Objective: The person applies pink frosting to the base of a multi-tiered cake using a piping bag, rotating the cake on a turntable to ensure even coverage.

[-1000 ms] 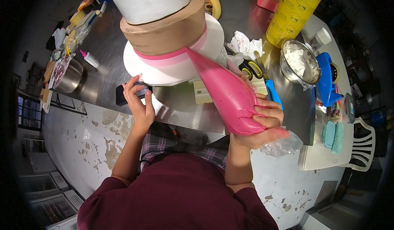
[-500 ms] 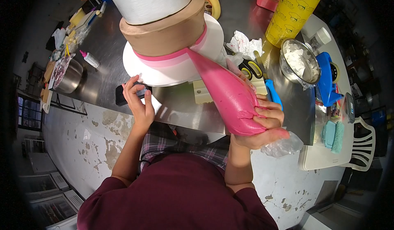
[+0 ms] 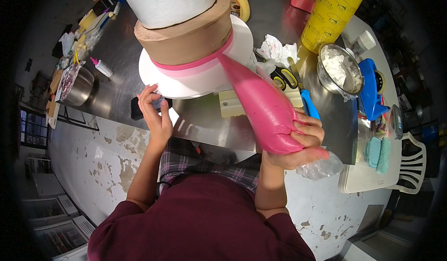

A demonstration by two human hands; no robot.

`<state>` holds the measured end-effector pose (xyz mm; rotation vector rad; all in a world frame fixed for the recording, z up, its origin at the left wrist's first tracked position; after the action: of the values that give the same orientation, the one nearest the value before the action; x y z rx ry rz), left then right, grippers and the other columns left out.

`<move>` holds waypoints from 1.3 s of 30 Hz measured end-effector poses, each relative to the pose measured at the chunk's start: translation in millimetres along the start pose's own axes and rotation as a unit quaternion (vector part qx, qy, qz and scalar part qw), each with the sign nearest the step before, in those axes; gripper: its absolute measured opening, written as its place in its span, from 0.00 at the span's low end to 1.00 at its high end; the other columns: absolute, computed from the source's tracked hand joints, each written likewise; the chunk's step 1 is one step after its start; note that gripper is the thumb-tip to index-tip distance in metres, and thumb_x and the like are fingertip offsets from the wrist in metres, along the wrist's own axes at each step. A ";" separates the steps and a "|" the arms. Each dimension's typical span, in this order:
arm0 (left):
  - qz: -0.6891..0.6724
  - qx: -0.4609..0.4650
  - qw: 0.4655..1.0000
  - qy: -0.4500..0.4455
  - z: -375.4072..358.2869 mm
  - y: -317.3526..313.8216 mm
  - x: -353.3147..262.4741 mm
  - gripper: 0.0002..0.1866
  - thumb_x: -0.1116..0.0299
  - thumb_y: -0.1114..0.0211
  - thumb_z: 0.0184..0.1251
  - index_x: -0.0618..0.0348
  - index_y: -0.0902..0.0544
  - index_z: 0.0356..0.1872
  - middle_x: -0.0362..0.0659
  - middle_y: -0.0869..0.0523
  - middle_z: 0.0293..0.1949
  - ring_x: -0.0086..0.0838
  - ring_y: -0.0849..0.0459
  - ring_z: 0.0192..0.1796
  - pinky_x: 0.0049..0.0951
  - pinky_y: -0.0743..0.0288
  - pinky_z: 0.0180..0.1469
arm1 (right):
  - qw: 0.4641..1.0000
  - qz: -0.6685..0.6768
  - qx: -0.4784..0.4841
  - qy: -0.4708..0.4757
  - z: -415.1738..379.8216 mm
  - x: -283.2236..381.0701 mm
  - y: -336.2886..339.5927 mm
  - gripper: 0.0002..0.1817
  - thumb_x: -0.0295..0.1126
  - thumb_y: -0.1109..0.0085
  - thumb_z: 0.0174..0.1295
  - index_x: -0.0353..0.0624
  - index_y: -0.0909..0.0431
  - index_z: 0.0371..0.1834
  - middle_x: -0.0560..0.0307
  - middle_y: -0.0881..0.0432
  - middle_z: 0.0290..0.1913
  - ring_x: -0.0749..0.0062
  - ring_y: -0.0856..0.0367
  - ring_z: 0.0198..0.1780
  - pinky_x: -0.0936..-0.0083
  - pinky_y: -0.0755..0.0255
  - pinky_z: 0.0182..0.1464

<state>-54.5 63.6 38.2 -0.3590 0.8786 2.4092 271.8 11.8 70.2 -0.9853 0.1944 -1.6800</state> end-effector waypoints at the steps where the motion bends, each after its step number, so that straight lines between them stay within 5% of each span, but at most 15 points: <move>1: 0.001 0.001 1.000 0.002 0.7 0.3 1.2 0.08 0.72 0.47 0.62 0.59 0.33 0.41 0.50 0.28 0.55 0.48 0.36 0.63 0.53 0.59 0.66 | 1.000 -0.011 0.000 0.018 -0.1 2.0 1.4 0.34 0.55 0.81 0.69 0.43 0.33 0.17 0.63 0.30 0.30 0.66 0.27 0.40 0.57 0.28 0.51; 11: -0.016 -0.014 1.000 0.004 3.0 3.0 11.3 0.07 0.75 0.47 0.59 0.59 0.33 0.38 0.49 0.23 0.51 0.46 0.33 0.62 0.52 0.58 0.67 | 0.996 -0.005 -0.088 -0.004 7.8 -0.9 38.0 0.34 0.52 0.81 0.70 0.43 0.32 0.16 0.63 0.30 0.29 0.67 0.28 0.38 0.62 0.28 0.49; 20: -0.065 0.051 0.996 -0.025 -4.8 -12.4 -40.9 0.11 0.80 0.44 0.49 0.57 0.31 0.34 0.47 0.23 0.50 0.43 0.30 0.57 0.55 0.62 0.67 | 0.988 0.041 -0.126 -0.082 4.1 5.7 40.8 0.31 0.52 0.81 0.70 0.47 0.40 0.13 0.63 0.34 0.25 0.68 0.30 0.36 0.65 0.34 0.49; 24: -0.170 0.085 0.981 -0.049 -3.2 -16.3 -63.0 0.12 0.80 0.42 0.46 0.57 0.30 0.33 0.48 0.24 0.50 0.44 0.31 0.57 0.56 0.63 0.67 | 0.987 0.046 -0.123 -0.095 0.1 9.3 27.8 0.31 0.51 0.81 0.71 0.47 0.40 0.13 0.62 0.34 0.25 0.66 0.31 0.36 0.64 0.34 0.49; 39: -0.029 0.011 0.999 -0.026 8.5 4.4 -7.3 0.14 0.79 0.44 0.46 0.59 0.28 0.37 0.48 0.26 0.49 0.46 0.31 0.57 0.60 0.57 0.65 | 0.996 0.072 0.005 -0.053 -7.2 10.5 -3.7 0.33 0.53 0.84 0.70 0.45 0.33 0.19 0.62 0.31 0.29 0.66 0.31 0.40 0.65 0.37 0.53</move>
<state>-51.6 63.5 49.8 -0.3087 0.8602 2.3425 263.9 1.5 73.1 -1.0265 0.1816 -1.4919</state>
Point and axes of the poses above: each hand's wrist, its own z-axis towards the middle knuckle, its own y-axis out of the back of the hand, x = y × z, the point moved 9 cm from there along z, towards the middle knuckle
